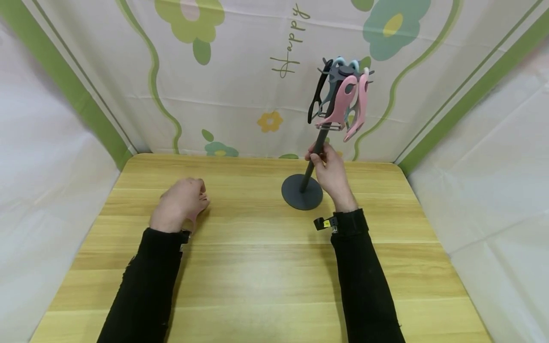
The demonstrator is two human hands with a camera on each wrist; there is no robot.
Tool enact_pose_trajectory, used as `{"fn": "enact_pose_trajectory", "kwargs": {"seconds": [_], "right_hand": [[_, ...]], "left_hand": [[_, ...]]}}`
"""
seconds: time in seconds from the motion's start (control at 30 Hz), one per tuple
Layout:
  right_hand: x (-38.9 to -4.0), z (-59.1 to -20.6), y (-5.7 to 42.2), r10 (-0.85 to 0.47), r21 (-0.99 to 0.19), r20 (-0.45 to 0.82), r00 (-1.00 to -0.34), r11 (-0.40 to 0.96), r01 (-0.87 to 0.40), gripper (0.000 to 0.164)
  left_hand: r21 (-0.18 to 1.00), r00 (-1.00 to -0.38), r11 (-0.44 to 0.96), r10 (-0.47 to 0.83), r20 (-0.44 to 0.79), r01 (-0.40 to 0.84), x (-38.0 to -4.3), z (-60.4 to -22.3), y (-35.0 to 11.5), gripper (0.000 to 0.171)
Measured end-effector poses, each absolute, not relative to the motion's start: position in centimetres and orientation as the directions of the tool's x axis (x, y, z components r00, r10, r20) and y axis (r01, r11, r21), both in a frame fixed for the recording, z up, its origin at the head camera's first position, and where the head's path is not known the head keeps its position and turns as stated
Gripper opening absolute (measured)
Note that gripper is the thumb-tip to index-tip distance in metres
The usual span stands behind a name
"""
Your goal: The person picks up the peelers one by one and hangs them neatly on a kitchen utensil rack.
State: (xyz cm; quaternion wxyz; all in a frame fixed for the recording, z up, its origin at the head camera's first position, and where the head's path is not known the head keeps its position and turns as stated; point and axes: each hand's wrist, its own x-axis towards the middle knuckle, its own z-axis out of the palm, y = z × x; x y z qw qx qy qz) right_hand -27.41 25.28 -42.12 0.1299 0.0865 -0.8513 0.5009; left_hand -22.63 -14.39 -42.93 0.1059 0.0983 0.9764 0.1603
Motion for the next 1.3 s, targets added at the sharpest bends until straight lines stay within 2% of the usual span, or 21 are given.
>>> {"fn": "enact_pose_trajectory", "kwargs": {"seconds": [0.27,0.47,0.73,0.97,1.3], "right_hand": [[-27.39,-42.18,25.34,-0.029,-0.826,0.325,-0.945,0.479,-0.299,0.023],[-27.39,-42.06,25.26,-0.021,-0.827,0.311,-0.950,0.487,-0.281,0.020],[-27.52,-42.02,25.33,-0.025,-0.823,0.327,-0.945,0.483,-0.298,0.019],[-27.54,-41.96,25.29,-0.022,-0.830,0.315,-0.949,0.478,-0.287,0.018],[-27.51,-42.10,25.30,-0.026,-0.824,0.327,-0.945,0.482,-0.298,0.018]], "left_hand": [[0.299,-0.933,0.952,0.157,-0.325,0.056,-22.49,-42.86,-14.65,0.014],[0.284,-0.906,0.959,0.111,-0.409,-0.011,-22.45,-42.97,-14.45,0.015],[0.242,-0.898,0.970,0.080,-0.433,-0.031,-22.67,-43.67,-14.37,0.022],[0.228,-0.886,0.974,0.099,-0.454,-0.008,-22.98,-43.79,-14.70,0.015],[0.280,-0.869,0.960,0.118,-0.480,-0.025,-22.76,-43.20,-14.45,0.011]]}}
